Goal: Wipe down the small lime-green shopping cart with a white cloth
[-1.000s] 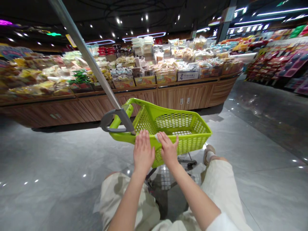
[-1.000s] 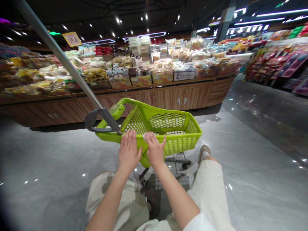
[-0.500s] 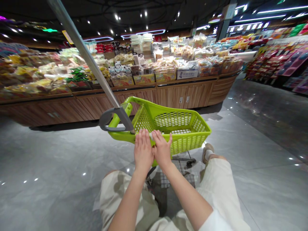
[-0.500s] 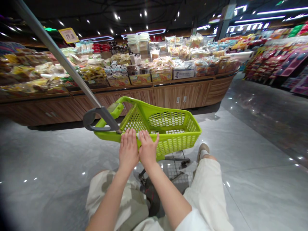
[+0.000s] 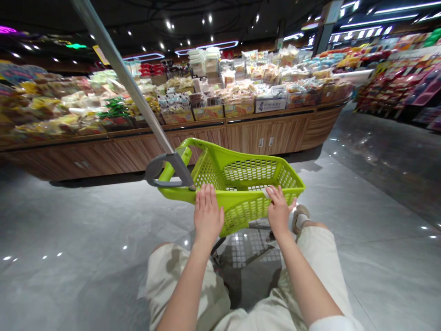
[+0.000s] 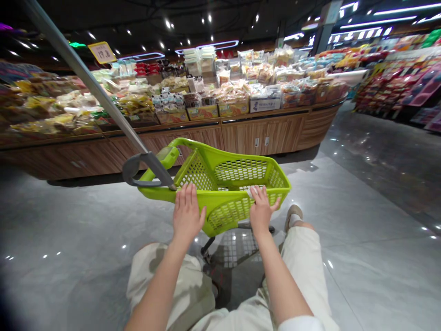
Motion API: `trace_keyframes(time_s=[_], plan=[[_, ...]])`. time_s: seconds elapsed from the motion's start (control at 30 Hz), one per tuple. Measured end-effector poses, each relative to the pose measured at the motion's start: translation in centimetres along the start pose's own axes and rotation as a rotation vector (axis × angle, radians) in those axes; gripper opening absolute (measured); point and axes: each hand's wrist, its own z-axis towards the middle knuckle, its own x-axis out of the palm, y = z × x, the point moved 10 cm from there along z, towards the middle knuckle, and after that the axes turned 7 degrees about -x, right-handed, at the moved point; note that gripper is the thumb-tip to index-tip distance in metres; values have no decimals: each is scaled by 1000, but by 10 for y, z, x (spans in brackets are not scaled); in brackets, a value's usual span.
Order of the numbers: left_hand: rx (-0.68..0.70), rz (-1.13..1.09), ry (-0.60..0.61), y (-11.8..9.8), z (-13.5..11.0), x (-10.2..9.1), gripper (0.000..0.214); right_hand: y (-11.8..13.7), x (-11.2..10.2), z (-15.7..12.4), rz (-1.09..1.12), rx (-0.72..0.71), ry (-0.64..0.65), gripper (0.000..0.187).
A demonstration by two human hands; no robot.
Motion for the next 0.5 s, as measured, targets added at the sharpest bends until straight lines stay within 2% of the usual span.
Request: trace_keyframes(time_s=[0.07, 0.23, 0.3, 0.33, 0.4, 0.5], plan=[[-1, -7, -5, -1, 0, 0, 73, 27, 8, 1, 42, -5, 20, 64], [-4, -9, -29, -2, 0, 1, 67, 153, 39, -4, 214, -248, 203, 66], [-1, 1, -27, -2, 1, 2, 64, 179, 43, -7, 246, -315, 236, 67], [2, 5, -21, -1, 1, 3, 64, 181, 43, -8, 246, -337, 243, 68], [10, 3, -8, 0, 0, 4, 68, 168, 41, -9, 212, -362, 241, 70], [7, -9, -5, 2, 0, 4, 73, 113, 31, -7, 99, -320, 200, 73]])
